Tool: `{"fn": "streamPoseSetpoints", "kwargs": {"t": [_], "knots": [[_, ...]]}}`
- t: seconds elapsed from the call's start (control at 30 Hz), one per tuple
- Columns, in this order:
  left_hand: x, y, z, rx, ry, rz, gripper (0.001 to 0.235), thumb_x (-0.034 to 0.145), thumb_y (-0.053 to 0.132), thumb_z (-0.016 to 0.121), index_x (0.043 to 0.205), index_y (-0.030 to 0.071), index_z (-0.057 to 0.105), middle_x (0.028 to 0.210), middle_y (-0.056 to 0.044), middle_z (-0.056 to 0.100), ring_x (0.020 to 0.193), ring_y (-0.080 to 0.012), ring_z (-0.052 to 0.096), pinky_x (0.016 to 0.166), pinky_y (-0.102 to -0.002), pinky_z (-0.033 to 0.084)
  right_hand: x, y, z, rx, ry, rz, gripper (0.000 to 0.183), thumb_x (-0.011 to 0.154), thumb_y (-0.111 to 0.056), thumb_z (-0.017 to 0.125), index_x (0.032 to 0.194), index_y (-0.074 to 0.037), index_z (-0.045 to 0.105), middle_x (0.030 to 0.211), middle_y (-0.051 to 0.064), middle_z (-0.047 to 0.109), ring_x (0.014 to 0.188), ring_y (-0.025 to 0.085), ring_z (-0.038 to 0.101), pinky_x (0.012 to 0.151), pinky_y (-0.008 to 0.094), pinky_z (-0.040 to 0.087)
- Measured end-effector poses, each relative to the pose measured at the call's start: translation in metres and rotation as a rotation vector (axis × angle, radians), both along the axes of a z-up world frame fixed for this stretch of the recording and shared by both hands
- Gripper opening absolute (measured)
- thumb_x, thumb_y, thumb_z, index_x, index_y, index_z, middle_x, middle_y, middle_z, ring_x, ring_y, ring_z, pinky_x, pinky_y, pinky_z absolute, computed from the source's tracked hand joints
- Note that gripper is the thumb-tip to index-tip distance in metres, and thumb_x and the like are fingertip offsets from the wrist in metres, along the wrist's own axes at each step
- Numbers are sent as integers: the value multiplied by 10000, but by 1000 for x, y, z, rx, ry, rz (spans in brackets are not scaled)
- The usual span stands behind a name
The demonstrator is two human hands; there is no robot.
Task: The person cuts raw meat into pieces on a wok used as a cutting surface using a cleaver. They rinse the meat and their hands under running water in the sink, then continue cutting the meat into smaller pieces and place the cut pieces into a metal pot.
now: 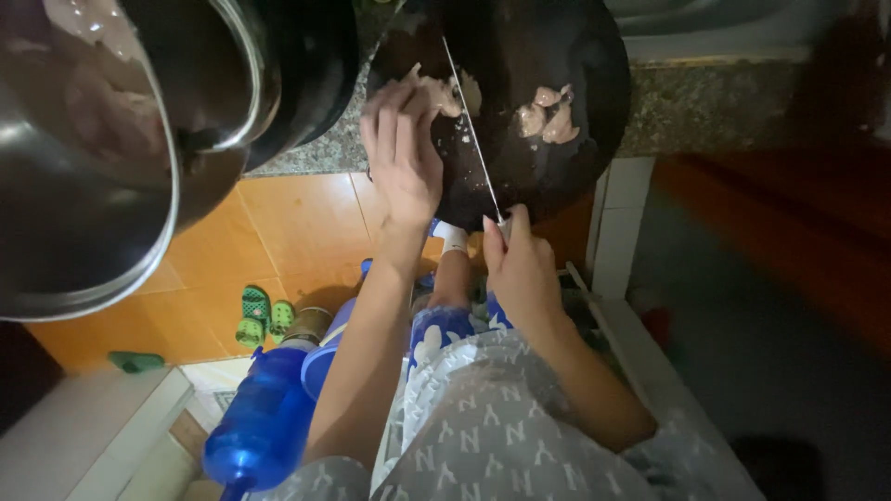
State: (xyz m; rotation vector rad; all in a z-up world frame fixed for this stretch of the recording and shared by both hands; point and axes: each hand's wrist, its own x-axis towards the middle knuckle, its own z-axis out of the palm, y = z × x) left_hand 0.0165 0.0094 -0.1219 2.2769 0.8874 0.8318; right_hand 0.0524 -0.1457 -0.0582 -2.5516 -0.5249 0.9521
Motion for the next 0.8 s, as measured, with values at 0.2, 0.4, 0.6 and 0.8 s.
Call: {"fn": "streamPoseSetpoints", "kwargs": {"t": [0.2, 0.4, 0.6, 0.8], "knots": [[0, 0, -5, -21, -7, -6, 286, 929, -98, 677, 1194, 7, 654, 1270, -123, 668, 1215, -335, 603, 1124, -437, 509, 41, 47, -17, 315, -34, 8, 342, 1082, -355, 552, 1199, -34, 565, 747, 243, 670, 711, 456, 696, 532, 507, 514], [1, -3, -6, -35, -78, 51, 290, 944, -112, 683, 1207, 8, 654, 1241, -119, 656, 1209, -327, 619, 1105, -439, 519, 44, 16, -12, 253, 75, -11, 351, 1098, -363, 476, 1153, -28, 565, 711, 162, 697, 574, 344, 722, 502, 485, 506], [-4, -1, -8, -22, -40, 6, 296, 898, -135, 672, 1165, -8, 664, 1225, -138, 665, 1208, -339, 639, 1069, -453, 502, 32, -30, -2, -2, -65, -21, 390, 1100, -368, 492, 1227, -9, 579, 767, 206, 702, 679, 381, 706, 589, 470, 533], [-2, -3, -3, 81, -79, -68, 281, 911, -138, 689, 1171, -36, 656, 1263, -147, 657, 1213, -329, 634, 1103, -458, 529, 25, -34, -7, 274, -2, -226, 397, 1115, -345, 439, 1268, 2, 556, 736, 146, 642, 619, 304, 679, 559, 395, 528]]}}
